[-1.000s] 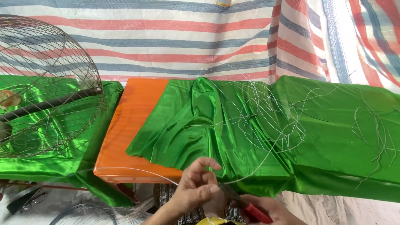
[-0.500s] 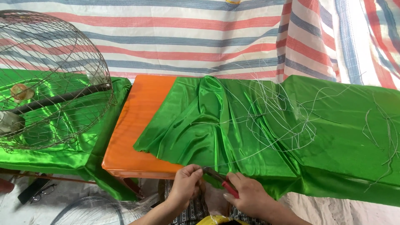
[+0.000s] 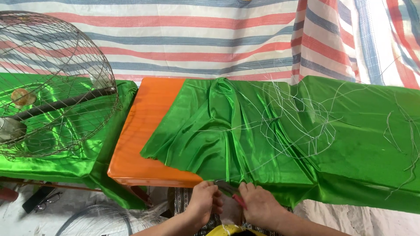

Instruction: Cutting thin metal wires with pliers and arranging them on a table.

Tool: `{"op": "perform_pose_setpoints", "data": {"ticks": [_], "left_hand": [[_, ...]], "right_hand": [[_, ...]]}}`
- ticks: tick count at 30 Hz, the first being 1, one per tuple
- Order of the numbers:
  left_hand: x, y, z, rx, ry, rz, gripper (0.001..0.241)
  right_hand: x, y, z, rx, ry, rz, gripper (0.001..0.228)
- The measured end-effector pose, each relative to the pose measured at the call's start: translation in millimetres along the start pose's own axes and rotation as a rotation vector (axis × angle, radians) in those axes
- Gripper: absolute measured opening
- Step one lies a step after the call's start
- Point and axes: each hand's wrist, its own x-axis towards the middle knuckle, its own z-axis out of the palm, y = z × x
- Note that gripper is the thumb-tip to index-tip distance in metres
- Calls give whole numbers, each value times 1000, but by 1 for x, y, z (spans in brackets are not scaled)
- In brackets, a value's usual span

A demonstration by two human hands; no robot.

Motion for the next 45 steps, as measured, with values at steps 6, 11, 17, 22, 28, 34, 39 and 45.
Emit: {"op": "perform_pose_setpoints", "data": {"ticks": [6, 11, 17, 22, 28, 34, 39, 45], "left_hand": [[6, -16, -24, 102, -196, 325, 13], [13, -32, -36, 87, -395, 629, 18], [15, -35, -31, -55, -468, 676, 15], [26, -40, -28, 139, -282, 829, 18], [9, -31, -30, 333, -184, 949, 16], [11, -41, -39, 395, 41, 1148, 16], [15, -49, -35, 431, 95, 1281, 12], [-20, -44, -19, 426, 185, 1371, 3]], "right_hand": [[-26, 12, -29, 428, -56, -71, 27], [-48, 15, -44, 743, -111, -140, 38], [-39, 22, -12, 1229, -195, -348, 46], [-41, 12, -13, 1261, -268, -186, 53], [-42, 7, -20, 1205, -331, -217, 46], [-46, 1, -28, 970, -295, -166, 56], [-44, 15, -19, 821, -156, -293, 46], [-72, 8, -55, 996, -221, -434, 62]]}}
